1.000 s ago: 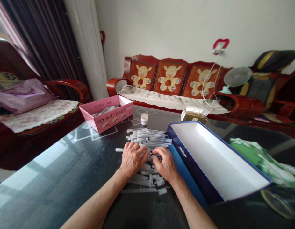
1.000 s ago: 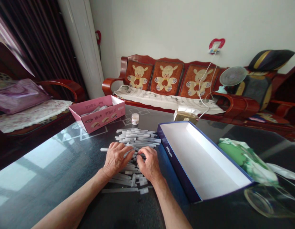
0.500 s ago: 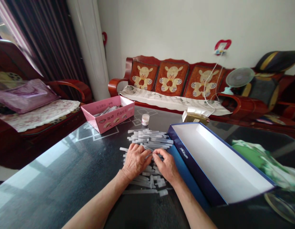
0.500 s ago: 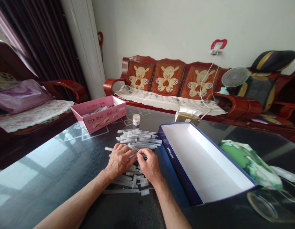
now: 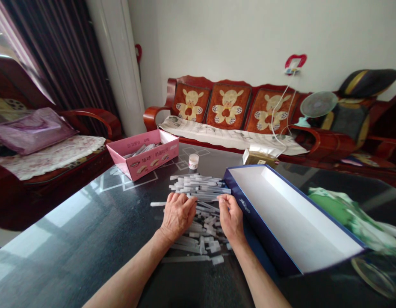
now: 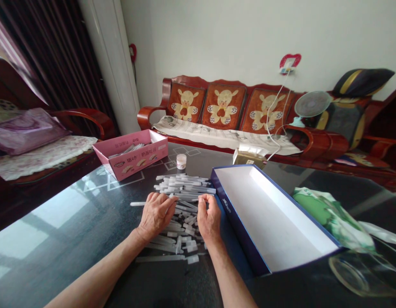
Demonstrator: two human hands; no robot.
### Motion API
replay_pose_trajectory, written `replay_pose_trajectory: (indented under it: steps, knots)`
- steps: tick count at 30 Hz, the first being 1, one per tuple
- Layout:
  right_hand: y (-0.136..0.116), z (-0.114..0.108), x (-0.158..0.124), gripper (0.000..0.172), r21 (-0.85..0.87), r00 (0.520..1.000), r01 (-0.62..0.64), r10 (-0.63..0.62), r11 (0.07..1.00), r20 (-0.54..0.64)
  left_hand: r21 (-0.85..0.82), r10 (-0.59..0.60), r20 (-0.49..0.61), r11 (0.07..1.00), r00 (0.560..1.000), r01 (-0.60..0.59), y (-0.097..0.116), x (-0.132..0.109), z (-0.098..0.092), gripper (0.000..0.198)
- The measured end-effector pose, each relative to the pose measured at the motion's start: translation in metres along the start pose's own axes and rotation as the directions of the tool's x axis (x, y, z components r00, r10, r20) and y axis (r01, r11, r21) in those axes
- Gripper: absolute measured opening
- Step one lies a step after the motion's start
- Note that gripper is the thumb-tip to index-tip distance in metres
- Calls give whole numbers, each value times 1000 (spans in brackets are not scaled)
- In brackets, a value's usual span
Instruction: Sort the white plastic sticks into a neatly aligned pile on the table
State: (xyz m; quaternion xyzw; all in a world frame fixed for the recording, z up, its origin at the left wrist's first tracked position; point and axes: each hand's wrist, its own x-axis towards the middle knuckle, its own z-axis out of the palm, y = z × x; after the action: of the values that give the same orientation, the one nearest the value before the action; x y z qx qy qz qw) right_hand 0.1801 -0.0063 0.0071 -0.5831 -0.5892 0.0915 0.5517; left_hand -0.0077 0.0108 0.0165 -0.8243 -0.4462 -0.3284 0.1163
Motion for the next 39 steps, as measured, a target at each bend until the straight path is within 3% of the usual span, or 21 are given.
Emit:
replay_pose_trajectory:
  steps: [2,4,7,11,15,17,21,24,29,32,34,36,39]
  knots:
    - [-7,2,-2,20,-89,984,175,-177,981,-20,5,-3,8,1000,1000,3,1,0,0,21]
    - [-17,5,-5,20,-158,941,337,-328,928,82,-1,4,15,1000,1000,-4,3,0,1,21]
    - [-27,8,-10,18,-223,892,441,-399,869,211,-25,35,22,999,999,-34,5,-1,1,20]
    - [-17,3,-7,16,-263,900,413,-348,872,262,-45,59,6,997,998,-58,2,0,1,23]
    - [1,-5,0,14,-318,953,299,-266,900,145,-1,-14,-58,1000,998,14,-7,0,1,30]
    - [3,-5,-1,13,-313,955,288,-246,905,168,-10,-20,-76,1000,997,19,-8,0,1,33]
    - [-6,0,-6,14,-272,926,322,-243,907,289,-136,80,-82,987,993,-90,-3,-1,-1,28]
    - [-9,1,-7,21,-206,936,304,-252,930,245,-258,168,-119,947,979,-194,4,-2,-3,29]
    - [-5,-1,-3,28,-35,987,143,-140,989,80,-376,309,-133,864,942,-336,18,-3,-10,31]
    - [-9,-2,-2,35,226,988,-114,87,968,128,-419,404,-103,811,909,-408,28,-4,-14,30]
    - [-14,-1,-1,41,434,941,-333,264,837,214,-457,456,-78,774,886,-439,34,-5,-17,29]
    - [-17,0,2,42,590,871,-489,398,643,288,-501,486,-73,737,871,-453,38,-5,-18,28]
    - [-16,0,7,38,719,796,-555,516,418,315,-542,457,-92,722,885,-430,38,-6,-16,28]
